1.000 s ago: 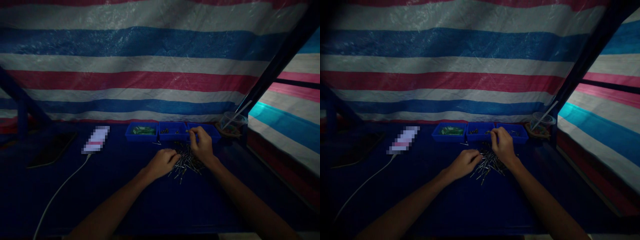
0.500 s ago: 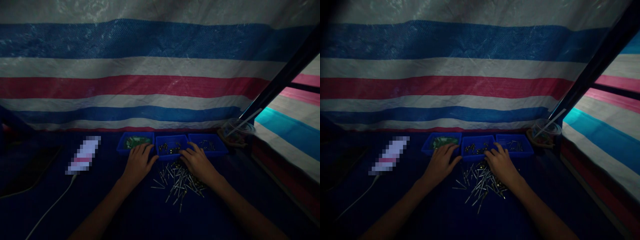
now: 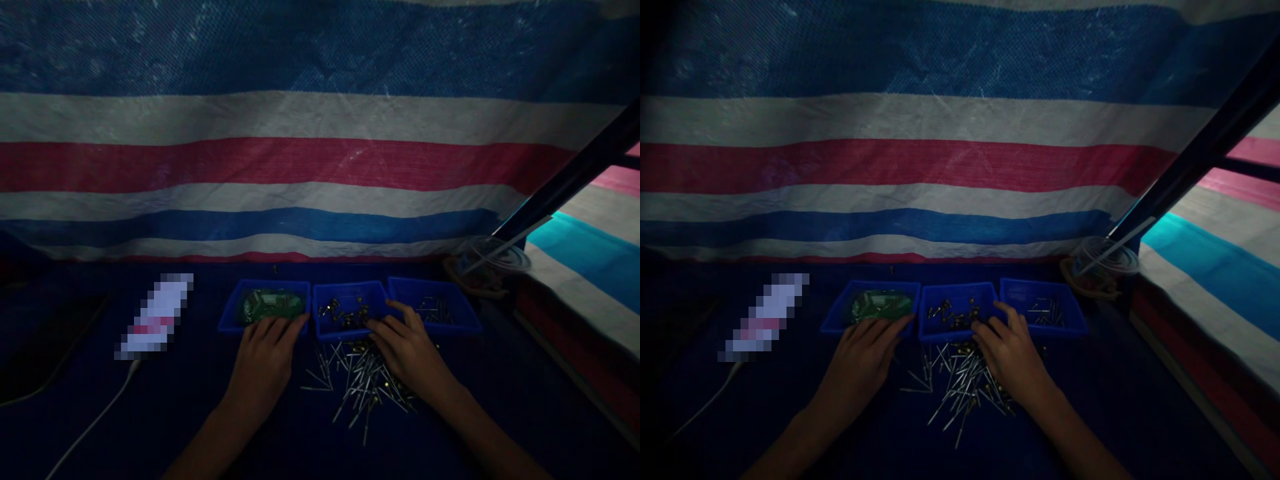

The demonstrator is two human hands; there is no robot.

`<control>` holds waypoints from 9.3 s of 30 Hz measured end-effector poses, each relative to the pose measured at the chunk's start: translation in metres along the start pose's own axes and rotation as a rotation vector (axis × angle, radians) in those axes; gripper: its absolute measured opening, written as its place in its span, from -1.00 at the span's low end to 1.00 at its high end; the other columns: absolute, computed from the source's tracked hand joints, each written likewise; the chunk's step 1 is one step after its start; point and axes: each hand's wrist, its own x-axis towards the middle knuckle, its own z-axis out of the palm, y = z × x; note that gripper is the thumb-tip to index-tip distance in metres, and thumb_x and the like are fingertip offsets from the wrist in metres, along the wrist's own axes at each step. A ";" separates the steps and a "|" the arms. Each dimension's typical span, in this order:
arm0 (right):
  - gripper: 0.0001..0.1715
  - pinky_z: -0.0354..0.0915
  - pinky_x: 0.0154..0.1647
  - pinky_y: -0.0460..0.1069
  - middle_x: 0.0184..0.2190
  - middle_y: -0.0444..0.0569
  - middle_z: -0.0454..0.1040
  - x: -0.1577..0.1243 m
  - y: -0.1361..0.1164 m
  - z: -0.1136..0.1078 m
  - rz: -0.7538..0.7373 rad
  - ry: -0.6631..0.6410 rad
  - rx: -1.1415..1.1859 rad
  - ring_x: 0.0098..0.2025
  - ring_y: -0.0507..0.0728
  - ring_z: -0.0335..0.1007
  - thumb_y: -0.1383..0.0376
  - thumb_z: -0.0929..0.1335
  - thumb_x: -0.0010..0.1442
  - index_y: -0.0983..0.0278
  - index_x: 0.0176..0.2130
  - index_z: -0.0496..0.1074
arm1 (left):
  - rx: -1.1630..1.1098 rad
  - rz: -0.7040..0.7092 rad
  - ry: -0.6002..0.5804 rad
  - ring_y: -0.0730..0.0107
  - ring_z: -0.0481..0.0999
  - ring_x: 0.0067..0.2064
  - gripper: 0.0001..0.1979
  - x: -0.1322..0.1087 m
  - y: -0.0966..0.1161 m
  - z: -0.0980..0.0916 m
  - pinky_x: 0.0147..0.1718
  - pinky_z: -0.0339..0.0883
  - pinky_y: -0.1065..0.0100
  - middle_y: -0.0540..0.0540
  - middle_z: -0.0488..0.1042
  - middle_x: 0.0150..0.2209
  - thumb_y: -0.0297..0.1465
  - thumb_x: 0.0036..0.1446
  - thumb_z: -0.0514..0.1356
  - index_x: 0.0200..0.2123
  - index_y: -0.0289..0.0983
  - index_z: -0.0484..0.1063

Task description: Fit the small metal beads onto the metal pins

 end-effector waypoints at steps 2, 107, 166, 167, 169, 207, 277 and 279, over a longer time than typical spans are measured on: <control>-0.71 0.26 -0.05 0.30 -0.28 0.05 0.49 0.001 -0.001 0.001 0.001 0.002 0.001 0.12 0.40 0.17 0.30 0.28 0.23 0.18 -0.05 0.43 | 0.006 -0.006 -0.014 0.09 0.44 -0.12 -0.50 0.001 -0.006 0.002 -0.19 0.29 0.07 -0.11 0.52 -0.14 -0.60 0.14 0.03 0.11 -0.10 0.32; -0.64 0.20 -0.21 0.02 -0.39 0.01 0.39 0.022 -0.016 -0.057 -0.086 0.497 0.027 -0.29 0.11 0.27 0.18 0.12 0.33 0.29 -0.31 0.36 | -0.799 -0.001 -0.048 0.36 0.50 -0.27 -0.73 0.006 0.032 0.014 -0.25 0.37 0.32 -0.07 0.50 -0.29 -0.31 0.24 0.02 -0.04 -0.28 0.30; -0.69 0.20 -0.13 0.08 -0.22 0.07 0.48 0.035 -0.019 -0.007 0.071 0.126 -0.029 -0.13 0.22 0.30 0.20 0.26 0.23 0.30 -0.10 0.40 | -0.611 -0.094 -0.018 0.30 0.50 -0.29 -0.74 0.047 0.048 0.050 -0.26 0.31 0.38 -0.12 0.55 -0.35 -0.31 0.19 0.08 -0.31 -0.32 0.52; -0.71 0.20 -0.13 0.07 -0.22 0.05 0.47 0.030 -0.023 -0.003 0.028 0.096 -0.008 -0.14 0.20 0.31 0.21 0.27 0.22 0.29 -0.10 0.40 | -0.639 -0.114 -0.006 0.31 0.49 -0.30 -0.70 0.049 0.046 0.049 -0.29 0.30 0.39 -0.12 0.54 -0.36 -0.29 0.22 0.04 -0.31 -0.33 0.51; -0.76 0.21 -0.12 0.05 -0.23 0.05 0.46 0.026 -0.030 0.002 -0.029 0.081 0.010 -0.15 0.17 0.31 0.25 0.28 0.21 0.29 -0.13 0.39 | -0.696 -0.135 0.009 0.34 0.47 -0.33 -0.65 0.051 0.043 0.048 -0.34 0.28 0.40 -0.10 0.52 -0.40 -0.27 0.24 -0.01 -0.34 -0.35 0.49; -0.74 0.16 -0.30 0.03 -0.43 -0.05 0.46 0.027 -0.031 -0.003 0.090 0.138 0.101 -0.32 0.16 0.35 0.21 0.29 0.17 0.27 -0.15 0.37 | -0.785 -0.019 0.023 0.35 0.48 -0.32 -0.78 0.069 0.048 0.043 -0.29 0.30 0.37 -0.08 0.56 -0.37 -0.38 0.17 0.10 -0.33 -0.34 0.53; -0.58 0.23 -0.15 0.10 -0.27 0.08 0.45 0.056 -0.017 -0.072 0.248 0.672 0.012 -0.21 0.18 0.39 0.15 0.07 0.34 0.30 -0.12 0.35 | -0.287 0.166 0.018 0.24 0.48 -0.10 -0.78 0.052 0.086 0.045 -0.09 0.32 0.29 -0.16 0.52 -0.19 -0.46 0.18 0.07 -0.15 -0.30 0.45; -0.63 0.21 -0.13 0.09 -0.24 0.10 0.50 0.059 -0.013 -0.064 0.277 0.381 -0.076 -0.17 0.22 0.40 0.16 0.14 0.30 0.31 -0.13 0.38 | -0.222 0.157 -0.041 0.20 0.48 -0.08 -0.78 0.059 0.089 0.047 -0.09 0.34 0.28 -0.18 0.52 -0.17 -0.45 0.14 0.12 -0.15 -0.30 0.47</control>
